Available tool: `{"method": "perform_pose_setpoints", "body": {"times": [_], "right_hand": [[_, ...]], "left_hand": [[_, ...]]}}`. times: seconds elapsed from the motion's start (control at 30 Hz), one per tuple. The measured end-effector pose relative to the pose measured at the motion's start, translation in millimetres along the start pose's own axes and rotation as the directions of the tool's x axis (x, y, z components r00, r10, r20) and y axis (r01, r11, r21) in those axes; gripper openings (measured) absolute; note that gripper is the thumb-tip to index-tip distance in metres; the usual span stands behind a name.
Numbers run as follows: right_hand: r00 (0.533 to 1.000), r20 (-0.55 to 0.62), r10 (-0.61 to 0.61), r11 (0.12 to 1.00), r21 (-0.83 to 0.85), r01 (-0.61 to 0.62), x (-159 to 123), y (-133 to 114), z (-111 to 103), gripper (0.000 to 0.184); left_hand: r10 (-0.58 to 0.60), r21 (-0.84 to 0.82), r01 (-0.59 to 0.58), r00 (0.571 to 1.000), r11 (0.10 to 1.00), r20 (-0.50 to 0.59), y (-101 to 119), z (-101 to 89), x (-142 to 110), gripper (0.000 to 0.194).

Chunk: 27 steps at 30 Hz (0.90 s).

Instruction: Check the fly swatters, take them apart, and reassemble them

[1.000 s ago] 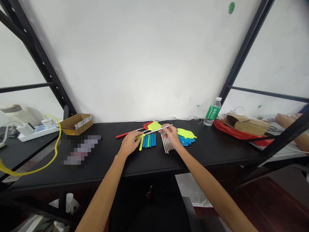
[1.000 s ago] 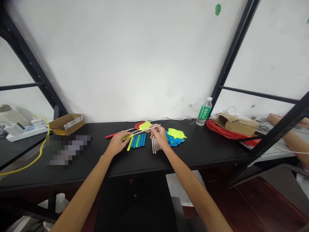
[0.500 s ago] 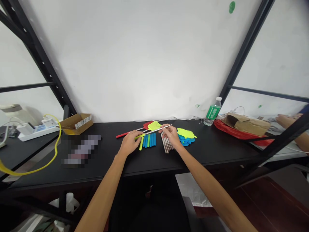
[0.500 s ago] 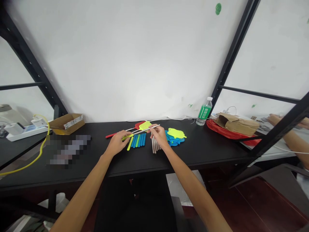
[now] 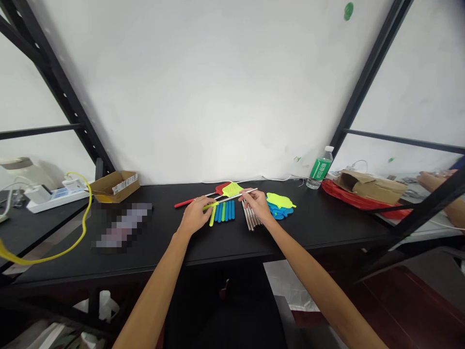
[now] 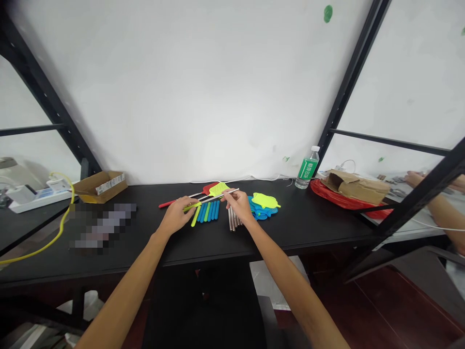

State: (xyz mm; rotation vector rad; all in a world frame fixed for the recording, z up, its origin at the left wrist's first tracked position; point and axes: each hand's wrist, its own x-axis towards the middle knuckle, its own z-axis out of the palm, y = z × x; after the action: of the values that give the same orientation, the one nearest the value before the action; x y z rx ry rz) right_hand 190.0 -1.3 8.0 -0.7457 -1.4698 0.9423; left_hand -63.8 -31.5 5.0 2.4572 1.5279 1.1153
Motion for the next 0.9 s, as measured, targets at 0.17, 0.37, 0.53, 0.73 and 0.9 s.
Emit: {"method": "perform_pose_setpoints", "body": {"times": [0.17, 0.37, 0.53, 0.73, 0.9], "right_hand": [[1.0, 0.013, 0.001, 0.999, -0.035, 0.0, -1.0, -0.6, 1.5, 0.038], [0.999, 0.04, -0.007, 0.997, -0.079, 0.011, -2.5, -1.9, 2.4, 0.039], [0.997, 0.078, -0.004, 0.993, -0.119, 0.013, -2.5, -0.3, 1.7, 0.039], [0.992, 0.124, 0.023, 0.991, -0.13, -0.007, -4.3, -3.4, 2.9, 0.04], [0.997, 0.058, 0.056, 0.997, -0.059, -0.052, -3.5, -6.4, 2.8, 0.042]], "left_hand": [[0.018, -0.005, -0.018, 1.0, 1.0, -0.003, -1.6, 0.7, 0.0, 0.027], [0.027, 0.005, -0.027, 1.0, 1.0, -0.006, -2.0, 1.3, 0.2, 0.027], [0.031, -0.009, -0.031, 0.999, 0.999, 0.012, -1.1, 1.0, 0.3, 0.026], [0.018, 0.025, -0.018, 1.0, 1.0, -0.004, 0.8, 0.3, 0.5, 0.026], [-0.034, 0.102, 0.038, 0.999, 0.994, -0.035, 2.8, -1.6, -0.3, 0.027]]}}
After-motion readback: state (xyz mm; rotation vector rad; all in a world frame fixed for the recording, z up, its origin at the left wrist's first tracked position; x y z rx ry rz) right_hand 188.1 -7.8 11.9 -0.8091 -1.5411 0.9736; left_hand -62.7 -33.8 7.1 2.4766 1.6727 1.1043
